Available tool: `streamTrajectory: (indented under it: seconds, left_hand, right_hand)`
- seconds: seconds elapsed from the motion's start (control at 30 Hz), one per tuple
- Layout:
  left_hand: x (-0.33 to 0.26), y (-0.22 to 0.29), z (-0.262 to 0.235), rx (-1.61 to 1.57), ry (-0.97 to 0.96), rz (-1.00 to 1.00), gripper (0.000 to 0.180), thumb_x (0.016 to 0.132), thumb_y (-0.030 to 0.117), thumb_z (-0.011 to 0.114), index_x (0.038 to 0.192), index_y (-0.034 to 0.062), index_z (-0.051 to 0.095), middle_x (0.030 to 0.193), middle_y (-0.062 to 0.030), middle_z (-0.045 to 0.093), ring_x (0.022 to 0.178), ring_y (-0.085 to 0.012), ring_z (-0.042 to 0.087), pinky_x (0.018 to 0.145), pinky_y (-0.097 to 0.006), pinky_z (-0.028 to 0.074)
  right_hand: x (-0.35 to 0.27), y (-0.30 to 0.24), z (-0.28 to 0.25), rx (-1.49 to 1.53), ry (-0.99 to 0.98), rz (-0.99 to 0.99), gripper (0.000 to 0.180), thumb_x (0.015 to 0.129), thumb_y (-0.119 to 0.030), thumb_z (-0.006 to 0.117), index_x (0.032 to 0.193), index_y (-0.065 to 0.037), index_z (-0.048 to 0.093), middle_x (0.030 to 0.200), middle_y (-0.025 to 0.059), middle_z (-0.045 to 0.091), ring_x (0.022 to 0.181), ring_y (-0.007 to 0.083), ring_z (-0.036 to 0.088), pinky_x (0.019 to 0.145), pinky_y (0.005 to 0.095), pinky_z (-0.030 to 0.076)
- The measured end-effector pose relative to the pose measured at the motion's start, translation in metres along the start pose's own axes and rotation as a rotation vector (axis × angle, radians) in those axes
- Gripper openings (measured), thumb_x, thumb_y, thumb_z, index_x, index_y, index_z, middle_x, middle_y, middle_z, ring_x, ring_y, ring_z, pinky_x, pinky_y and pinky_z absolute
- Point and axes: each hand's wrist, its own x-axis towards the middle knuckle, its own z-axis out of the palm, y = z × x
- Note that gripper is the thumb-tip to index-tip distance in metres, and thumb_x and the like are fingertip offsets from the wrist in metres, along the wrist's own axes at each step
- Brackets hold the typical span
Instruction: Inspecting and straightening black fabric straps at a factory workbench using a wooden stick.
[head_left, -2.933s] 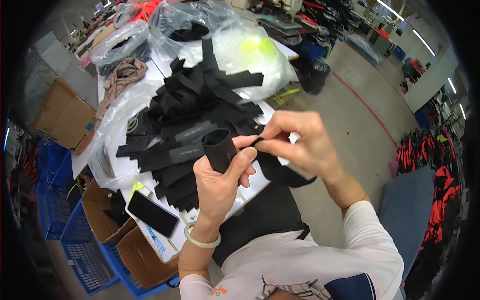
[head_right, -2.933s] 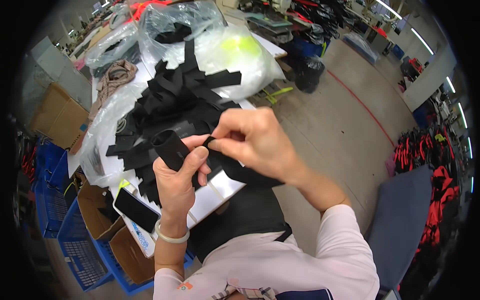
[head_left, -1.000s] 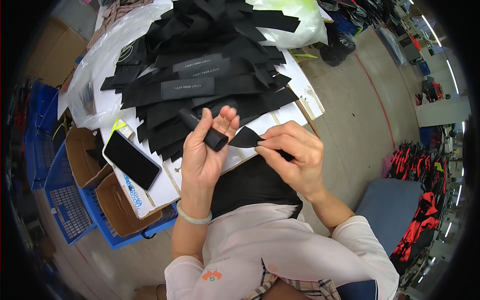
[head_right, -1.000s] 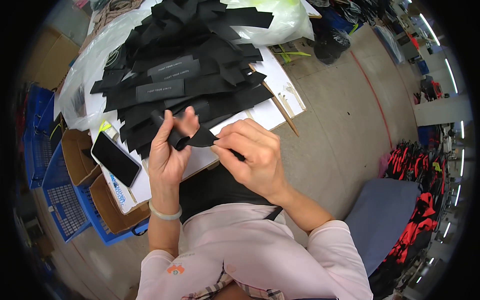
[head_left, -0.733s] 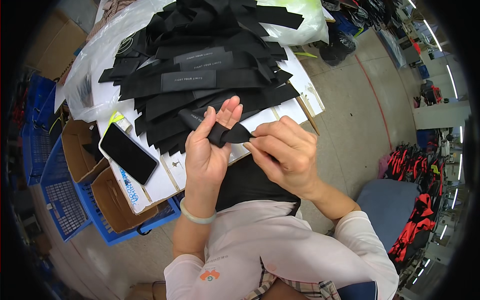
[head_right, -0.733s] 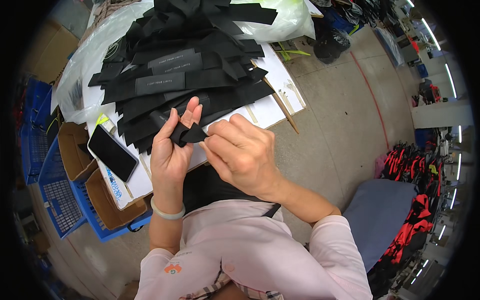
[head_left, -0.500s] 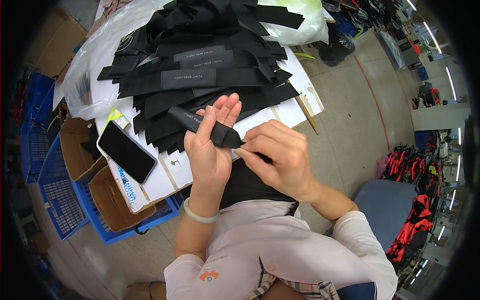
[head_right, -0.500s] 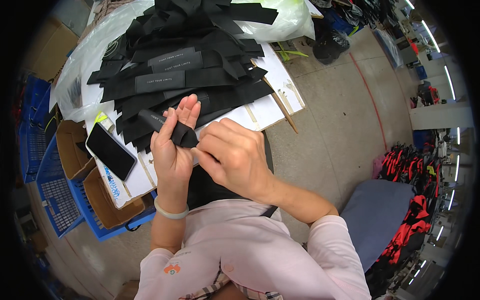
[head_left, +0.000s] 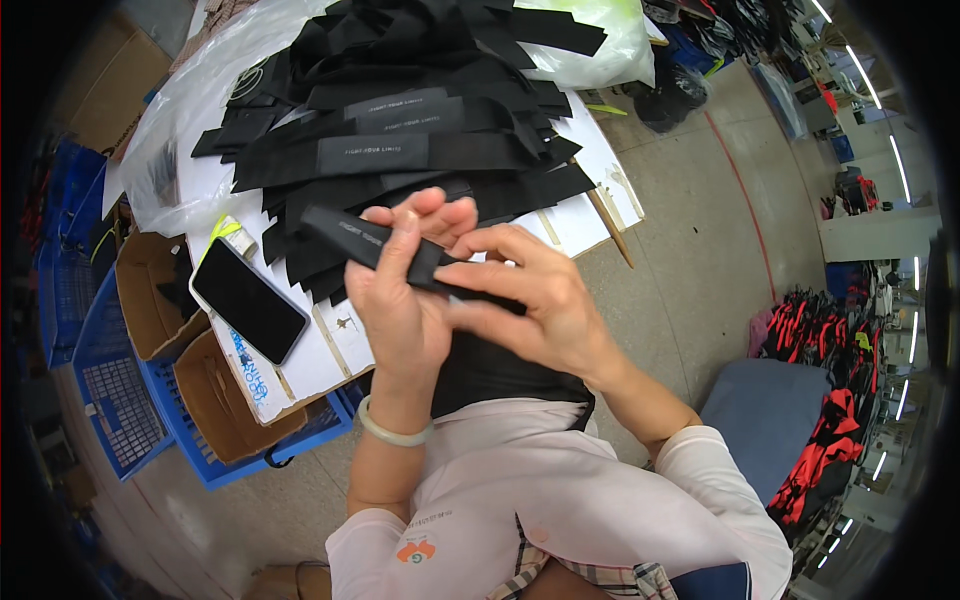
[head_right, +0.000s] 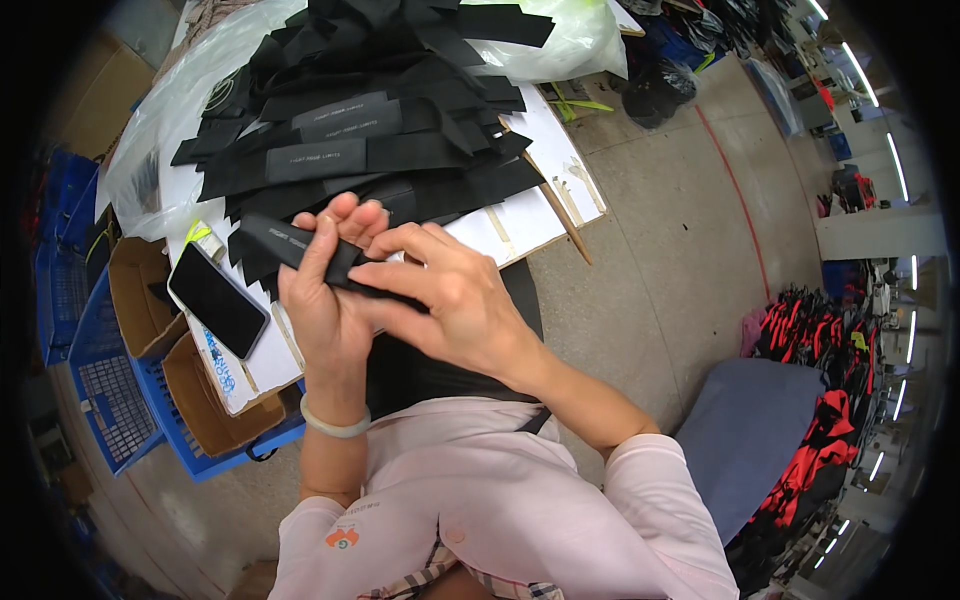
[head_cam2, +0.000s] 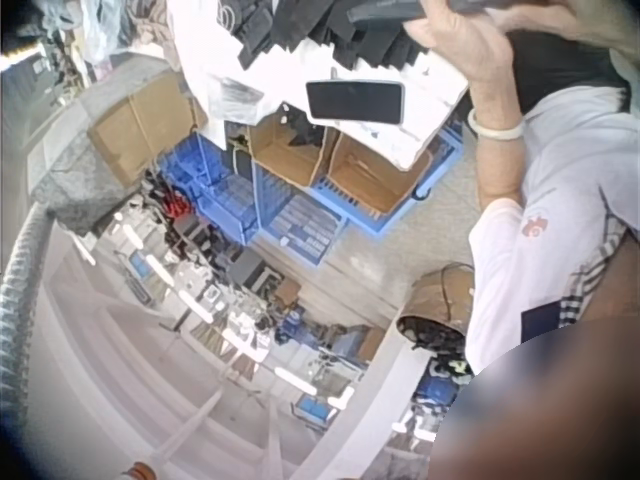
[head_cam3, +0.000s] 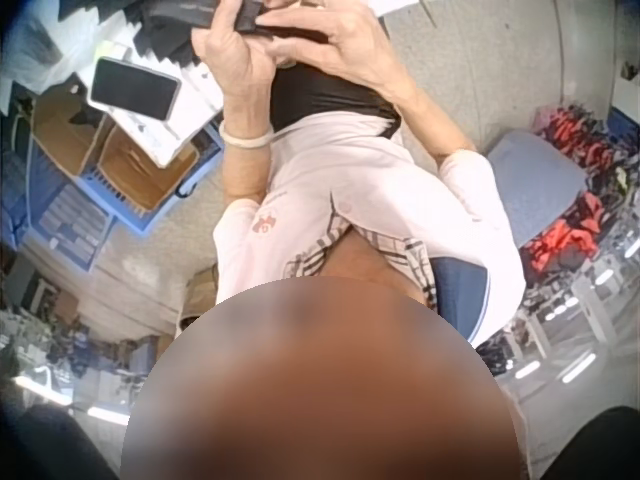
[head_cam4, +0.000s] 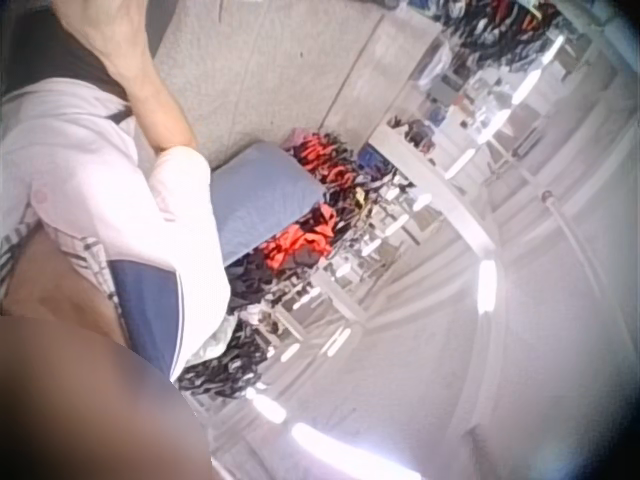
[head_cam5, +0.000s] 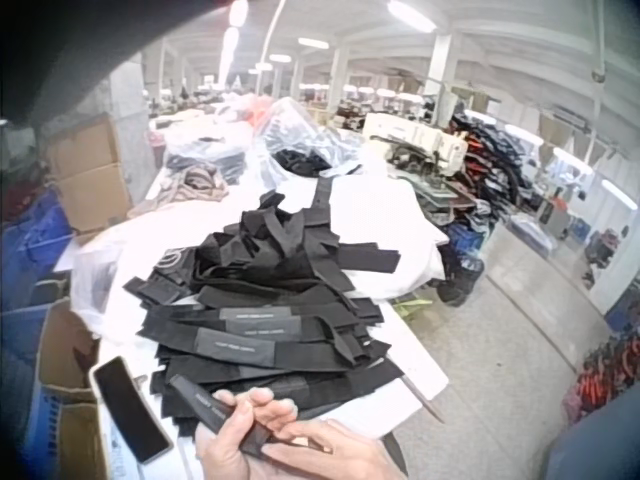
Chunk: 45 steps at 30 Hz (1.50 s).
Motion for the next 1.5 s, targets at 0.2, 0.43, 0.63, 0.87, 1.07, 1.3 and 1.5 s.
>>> streamTrajectory:
  seconds: [0.2, 0.43, 0.63, 0.87, 1.07, 1.3, 1.5]
  left_hand:
    - [-0.001, -0.02, 0.003, 0.015, 0.018, -0.105, 0.005, 0.091, 0.006, 0.053, 0.095, 0.0048, 0.05, 0.081, -0.011, 0.061, 0.062, -0.0168, 0.058, 0.089, -0.04, 0.048]
    - [0.025, 0.017, -0.022, -0.19, -0.199, -0.119, 0.004, 0.092, 0.007, 0.052, 0.095, 0.0063, 0.049, 0.068, -0.0032, 0.054, 0.053, -0.0106, 0.05, 0.087, -0.039, 0.049]
    - [-0.007, -0.014, 0.011, 0.056, -0.085, -0.128, 0.018, 0.092, 0.014, 0.055, 0.103, 0.0007, 0.049, 0.068, -0.0057, 0.055, 0.061, -0.0138, 0.055, 0.091, -0.043, 0.046]
    - [0.004, 0.002, 0.005, 0.009, -0.204, -0.161, 0.016, 0.092, 0.017, 0.056, 0.089, 0.0006, 0.056, 0.056, -0.0007, 0.043, 0.046, -0.0094, 0.041, 0.059, -0.032, 0.047]
    - [-0.039, 0.0, 0.025, 0.174, -0.303, -0.068, 0.014, 0.087, 0.008, 0.063, 0.084, -0.005, 0.061, 0.053, -0.0007, 0.049, 0.046, -0.0057, 0.045, 0.046, -0.021, 0.04]
    - [-0.023, 0.018, 0.022, 0.103, -0.233, -0.155, 0.02, 0.091, 0.013, 0.057, 0.089, -0.0065, 0.06, 0.052, -0.0015, 0.048, 0.044, -0.0054, 0.044, 0.047, -0.023, 0.042]
    - [-0.027, 0.002, 0.015, 0.122, -0.257, -0.072, 0.016, 0.089, 0.01, 0.059, 0.081, -0.0041, 0.06, 0.05, -0.0022, 0.049, 0.046, -0.0065, 0.047, 0.046, -0.024, 0.041]
  right_hand:
    - [-0.003, 0.012, 0.016, -0.295, -0.305, 0.308, 0.029, 0.067, -0.003, 0.064, 0.095, -0.002, 0.057, 0.092, 0.0185, 0.057, 0.074, 0.0369, 0.06, 0.055, 0.0431, 0.047]
    - [-0.006, -0.006, 0.015, -0.207, -0.306, 0.153, 0.032, 0.065, -0.005, 0.068, 0.095, -0.003, 0.056, 0.082, 0.0163, 0.051, 0.058, 0.0368, 0.054, 0.05, 0.0417, 0.045]
    - [-0.007, 0.026, 0.009, -0.337, -0.35, 0.041, 0.019, 0.068, -0.006, 0.064, 0.086, -0.003, 0.058, 0.072, 0.0184, 0.057, 0.059, 0.0335, 0.059, 0.047, 0.0424, 0.047]
    - [-0.03, 0.011, 0.011, -0.201, -0.208, 0.061, 0.026, 0.075, -0.013, 0.071, 0.095, 0.001, 0.06, 0.086, 0.016, 0.057, 0.058, 0.0344, 0.06, 0.049, 0.0408, 0.049]
    - [-0.029, 0.001, 0.014, 0.152, -0.063, 0.006, 0.018, 0.065, -0.001, 0.069, 0.08, 0.0, 0.058, 0.072, 0.0146, 0.061, 0.062, 0.0318, 0.063, 0.053, 0.0354, 0.051]
    - [-0.022, -0.003, 0.022, -0.289, -0.094, -0.149, 0.016, 0.065, -0.004, 0.07, 0.076, -0.005, 0.059, 0.073, 0.0105, 0.059, 0.058, 0.0293, 0.061, 0.049, 0.033, 0.049]
    - [-0.033, 0.007, 0.017, 0.022, -0.193, 0.048, 0.026, 0.062, -0.005, 0.076, 0.081, -0.001, 0.058, 0.077, 0.0105, 0.059, 0.074, 0.0276, 0.059, 0.066, 0.0337, 0.047]
